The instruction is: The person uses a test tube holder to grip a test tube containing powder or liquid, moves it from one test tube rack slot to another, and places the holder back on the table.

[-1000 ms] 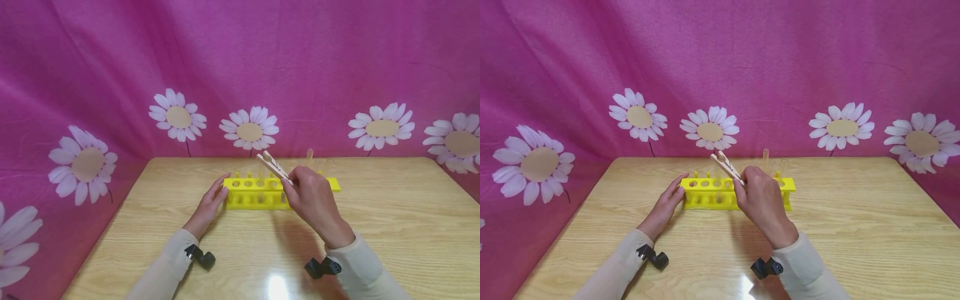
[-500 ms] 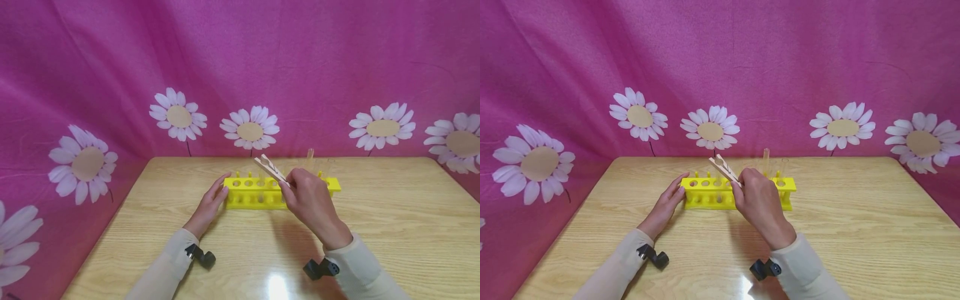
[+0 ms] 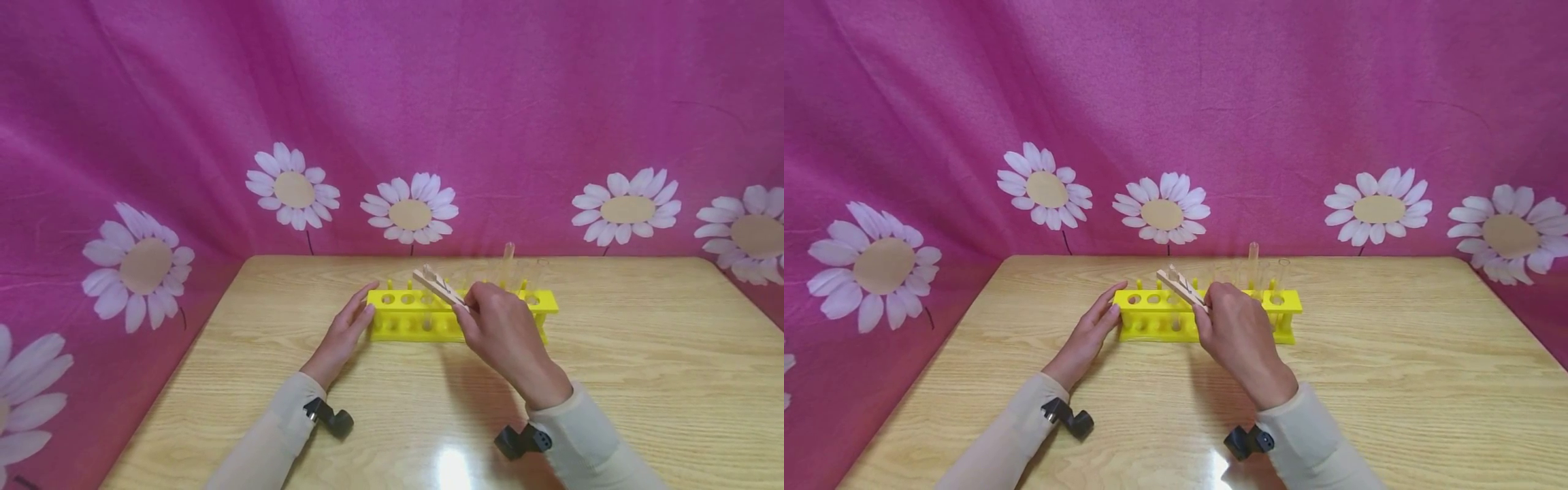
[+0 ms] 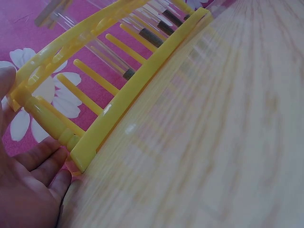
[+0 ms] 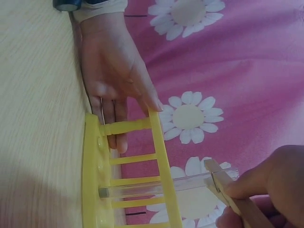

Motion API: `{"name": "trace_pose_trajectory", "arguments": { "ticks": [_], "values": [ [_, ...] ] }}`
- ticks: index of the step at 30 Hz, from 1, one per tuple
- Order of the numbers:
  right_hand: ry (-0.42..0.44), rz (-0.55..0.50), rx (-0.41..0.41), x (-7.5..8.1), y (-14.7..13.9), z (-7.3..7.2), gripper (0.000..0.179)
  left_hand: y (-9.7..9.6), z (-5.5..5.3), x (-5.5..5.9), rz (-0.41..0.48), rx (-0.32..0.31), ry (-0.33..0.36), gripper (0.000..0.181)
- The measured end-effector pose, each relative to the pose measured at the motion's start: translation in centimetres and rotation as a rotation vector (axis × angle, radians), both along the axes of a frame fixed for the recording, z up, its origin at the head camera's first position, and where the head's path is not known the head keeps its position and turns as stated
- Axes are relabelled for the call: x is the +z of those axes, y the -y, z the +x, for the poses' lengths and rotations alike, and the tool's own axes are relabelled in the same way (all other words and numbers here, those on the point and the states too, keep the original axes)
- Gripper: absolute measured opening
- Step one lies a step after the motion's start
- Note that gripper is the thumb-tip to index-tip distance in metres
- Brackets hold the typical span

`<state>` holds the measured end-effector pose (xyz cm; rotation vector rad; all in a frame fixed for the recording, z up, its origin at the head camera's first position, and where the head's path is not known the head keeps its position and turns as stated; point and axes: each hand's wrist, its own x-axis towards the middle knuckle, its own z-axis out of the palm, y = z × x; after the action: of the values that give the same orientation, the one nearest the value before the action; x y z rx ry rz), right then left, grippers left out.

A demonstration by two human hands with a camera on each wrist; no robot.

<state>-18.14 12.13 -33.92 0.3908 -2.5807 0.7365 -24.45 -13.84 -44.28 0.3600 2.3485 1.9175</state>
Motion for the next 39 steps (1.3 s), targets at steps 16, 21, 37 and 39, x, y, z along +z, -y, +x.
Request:
{"name": "trace_pose_trajectory", "arguments": {
  "ticks": [16, 21, 37, 39],
  "values": [
    [0.026, 0.053, -0.003, -0.7, 0.1, -0.4, 0.018, 0.0, 0.2, 0.2, 0.003, -0.006, 0.007, 0.048],
    [0.042, 0.062, -0.007, -0.8, 0.1, -0.4, 0.018, 0.0, 0.2, 0.2, 0.004, -0.005, 0.017, 0.049],
    [0.093, 0.075, 0.003, -1.2, 0.2, -0.6, 0.018, -0.1, 0.3, 0.3, 0.003, -0.006, 0.022, 0.049],
    [0.097, 0.075, 0.002, -1.2, 0.2, -0.6, 0.018, -0.1, 0.3, 0.3, 0.007, -0.007, 0.021, 0.049]
  ]
}}
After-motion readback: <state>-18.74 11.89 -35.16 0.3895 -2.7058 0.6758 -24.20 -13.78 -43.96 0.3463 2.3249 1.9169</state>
